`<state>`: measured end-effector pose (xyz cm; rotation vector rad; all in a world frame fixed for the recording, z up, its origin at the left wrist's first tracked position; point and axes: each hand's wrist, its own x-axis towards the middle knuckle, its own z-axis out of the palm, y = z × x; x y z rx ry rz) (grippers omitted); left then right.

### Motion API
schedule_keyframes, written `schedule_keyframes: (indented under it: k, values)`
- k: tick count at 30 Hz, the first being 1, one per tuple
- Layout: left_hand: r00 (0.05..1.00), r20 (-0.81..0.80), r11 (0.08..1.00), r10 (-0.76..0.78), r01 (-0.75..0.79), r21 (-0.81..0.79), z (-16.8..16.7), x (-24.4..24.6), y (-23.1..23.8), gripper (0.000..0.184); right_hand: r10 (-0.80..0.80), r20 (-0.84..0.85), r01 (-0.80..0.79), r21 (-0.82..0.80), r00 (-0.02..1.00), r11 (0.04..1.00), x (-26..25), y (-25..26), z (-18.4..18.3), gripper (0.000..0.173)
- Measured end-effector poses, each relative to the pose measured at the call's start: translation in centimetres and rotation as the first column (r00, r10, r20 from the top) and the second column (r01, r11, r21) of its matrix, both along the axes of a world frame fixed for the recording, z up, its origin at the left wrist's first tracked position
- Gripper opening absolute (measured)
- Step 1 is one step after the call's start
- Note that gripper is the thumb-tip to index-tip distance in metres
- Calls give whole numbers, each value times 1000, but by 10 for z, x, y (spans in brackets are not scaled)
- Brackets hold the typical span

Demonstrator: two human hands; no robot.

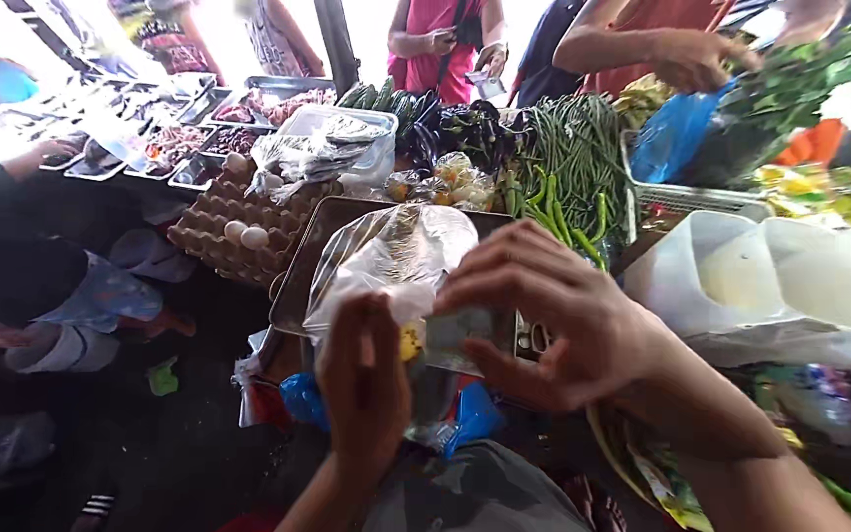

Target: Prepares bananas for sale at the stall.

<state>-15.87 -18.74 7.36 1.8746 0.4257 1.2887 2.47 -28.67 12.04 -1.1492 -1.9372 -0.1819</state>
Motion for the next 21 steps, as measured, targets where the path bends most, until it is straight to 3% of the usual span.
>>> schedule_keyframes:
  k: [2, 5, 9, 12, 13, 16, 18, 19, 21]
  values:
    - [987, -47, 964, -151, 136, -229, 35, 2, 17, 23, -10, -170, 0, -60, 985, 998, 33, 12, 3, 32]
    - [961, 20, 807, -276, 243, -539, 77, 12, 46, 35, -41, -469, -66, -210, 882, 976, 95, 35, -5, 33]
    - [969, 102, 730, -226, 238, -641, 113, 28, 82, 31, -326, -710, -78, -472, 624, 878, 178, 72, -34, 27]
    - [857, 241, 650, -455, 504, -569, 132, 29, 122, 29, -501, -789, -112, -569, 356, 815, 234, 103, -63, 33]
    - [795, 207, 640, -570, 587, -496, 137, 33, 136, 29, -535, -794, -93, -579, 288, 810, 250, 115, -71, 35]
    - [546, -68, 538, -835, 785, -308, 163, 70, 189, 30, -553, -817, -36, -565, 163, 824, 293, 155, -90, 42]
    - [429, -400, 526, -810, 833, -171, 187, 101, 243, 26, -544, -828, -15, -551, 133, 834, 315, 178, -95, 46]
    - [563, -465, 683, -683, 718, -134, 197, 117, 254, 24, -529, -843, 13, -531, 95, 848, 323, 187, -95, 47]
    - [581, -446, 672, -681, 738, -65, 200, 154, 326, 17, -466, -885, 75, -463, 17, 883, 335, 200, -95, 49]
